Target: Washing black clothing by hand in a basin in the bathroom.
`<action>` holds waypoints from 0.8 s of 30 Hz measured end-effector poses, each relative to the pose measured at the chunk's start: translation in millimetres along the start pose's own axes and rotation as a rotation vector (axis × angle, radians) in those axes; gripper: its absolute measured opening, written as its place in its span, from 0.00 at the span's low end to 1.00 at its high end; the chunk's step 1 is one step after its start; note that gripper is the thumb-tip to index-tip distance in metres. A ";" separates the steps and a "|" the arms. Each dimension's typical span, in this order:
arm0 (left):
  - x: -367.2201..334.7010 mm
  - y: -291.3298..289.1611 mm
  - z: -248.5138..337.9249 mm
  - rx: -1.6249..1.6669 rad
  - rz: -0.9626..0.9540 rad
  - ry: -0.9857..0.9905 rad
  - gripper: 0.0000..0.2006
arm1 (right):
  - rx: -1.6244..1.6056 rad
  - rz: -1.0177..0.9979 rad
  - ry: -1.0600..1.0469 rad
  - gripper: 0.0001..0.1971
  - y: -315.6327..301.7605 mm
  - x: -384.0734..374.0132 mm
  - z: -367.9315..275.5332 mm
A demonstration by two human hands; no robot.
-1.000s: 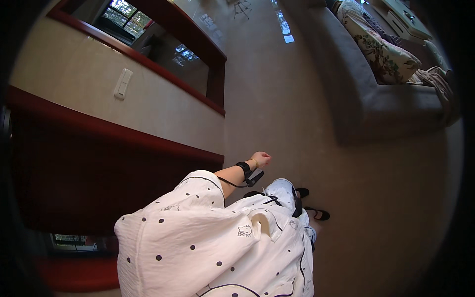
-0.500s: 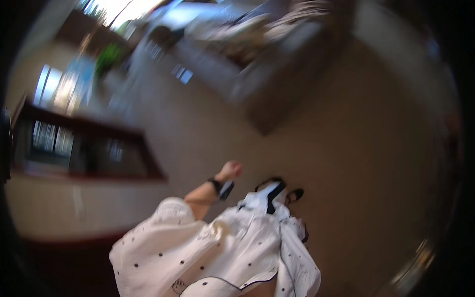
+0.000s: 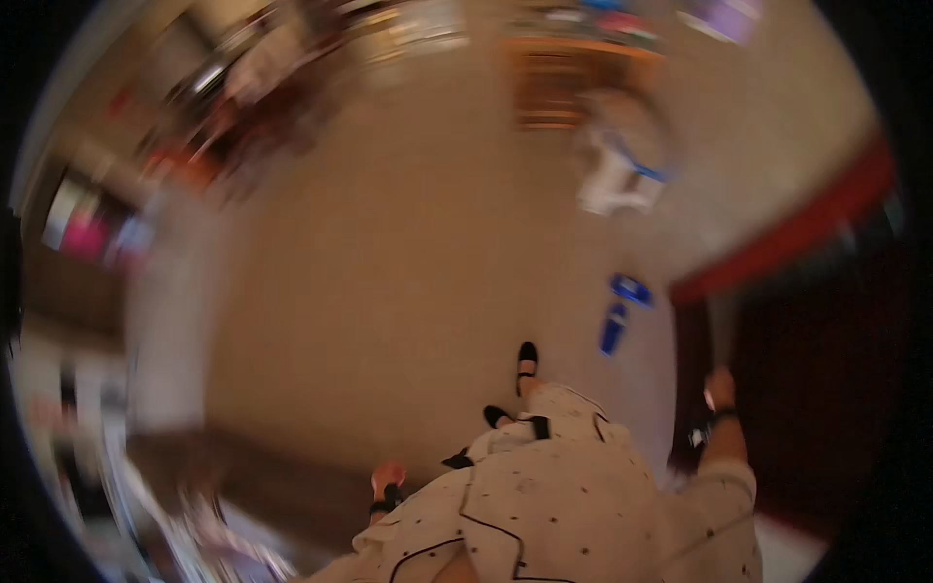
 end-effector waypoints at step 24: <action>29.8 200.7 254.7 0.056 -0.017 0.347 0.09 | 0.047 0.542 0.604 0.13 -306.6 -74.1 442.7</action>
Point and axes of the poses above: each hand's wrist, its own x-axis away from the middle knuckle, its own y-axis out of the palm, z = x × y, the point moved 4 cm from there along -x, towards the middle knuckle, and after that the axes turned 10 degrees about -y, right-handed, at the moved point
